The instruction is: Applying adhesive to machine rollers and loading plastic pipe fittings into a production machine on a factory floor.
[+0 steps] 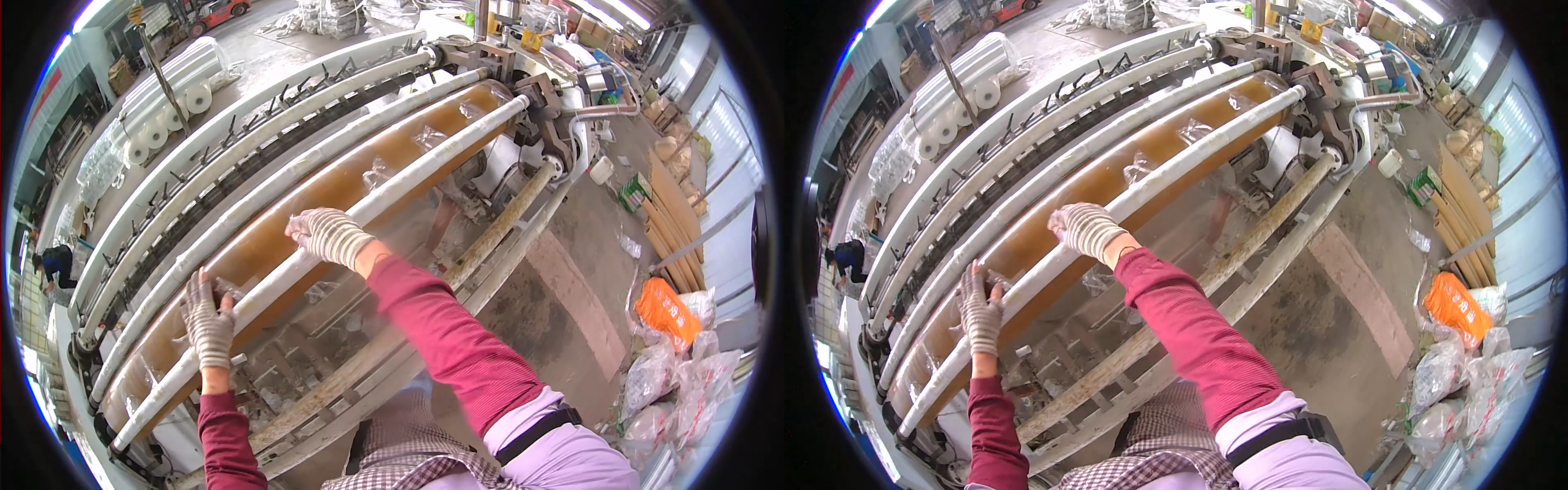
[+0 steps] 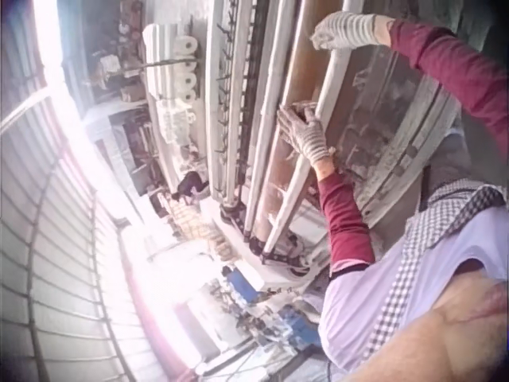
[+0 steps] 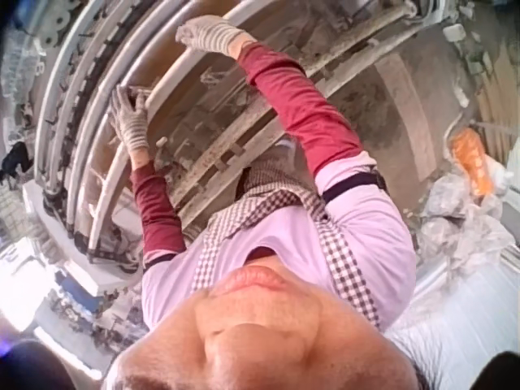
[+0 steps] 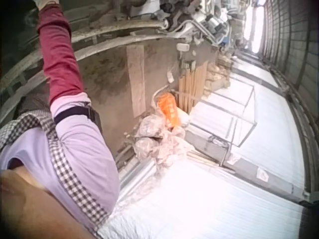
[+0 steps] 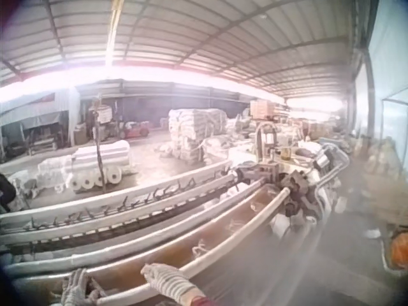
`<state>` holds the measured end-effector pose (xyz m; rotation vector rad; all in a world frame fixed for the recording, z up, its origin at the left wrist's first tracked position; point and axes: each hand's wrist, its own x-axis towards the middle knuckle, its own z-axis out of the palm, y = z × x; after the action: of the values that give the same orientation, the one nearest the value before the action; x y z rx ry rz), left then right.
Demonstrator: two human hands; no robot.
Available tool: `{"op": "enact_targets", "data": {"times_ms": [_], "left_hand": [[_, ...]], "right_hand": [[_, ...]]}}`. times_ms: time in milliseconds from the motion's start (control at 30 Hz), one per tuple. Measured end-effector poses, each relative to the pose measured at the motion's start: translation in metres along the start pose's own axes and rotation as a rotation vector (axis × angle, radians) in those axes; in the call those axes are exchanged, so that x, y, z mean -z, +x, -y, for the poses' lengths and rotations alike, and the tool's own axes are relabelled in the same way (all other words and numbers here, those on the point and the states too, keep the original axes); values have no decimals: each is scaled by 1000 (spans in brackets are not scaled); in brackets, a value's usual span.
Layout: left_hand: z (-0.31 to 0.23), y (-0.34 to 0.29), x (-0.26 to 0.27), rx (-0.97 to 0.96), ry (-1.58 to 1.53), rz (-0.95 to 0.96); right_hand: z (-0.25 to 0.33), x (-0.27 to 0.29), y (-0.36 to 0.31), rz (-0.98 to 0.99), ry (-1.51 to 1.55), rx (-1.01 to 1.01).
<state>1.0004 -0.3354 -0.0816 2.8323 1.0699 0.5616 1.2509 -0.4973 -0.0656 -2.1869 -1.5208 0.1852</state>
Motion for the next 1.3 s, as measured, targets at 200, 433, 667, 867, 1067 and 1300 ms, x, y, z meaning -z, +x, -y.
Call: {"op": "enact_targets", "data": {"times_ms": [200,433,667,867,1067,1300], "left_hand": [[11,-4,11,54,-108,-103],[-13,7,-24,91,-22,-447],[-443,104,-81,-438,-370,-151],[-612,172,-174,-340,-143,-84],[-640,192,-186,-29,342,109],[-620,240,-219,281,431,47]], "right_hand": [[-92,74,-25,-343,-78,-61],[-147,110,-40,-461,206,145],[-237,158,-188,-686,364,-69],[-385,228,-333,-624,619,-422],[-554,307,-437,-909,686,-769],[-639,334,-482,-786,447,-723]]}}
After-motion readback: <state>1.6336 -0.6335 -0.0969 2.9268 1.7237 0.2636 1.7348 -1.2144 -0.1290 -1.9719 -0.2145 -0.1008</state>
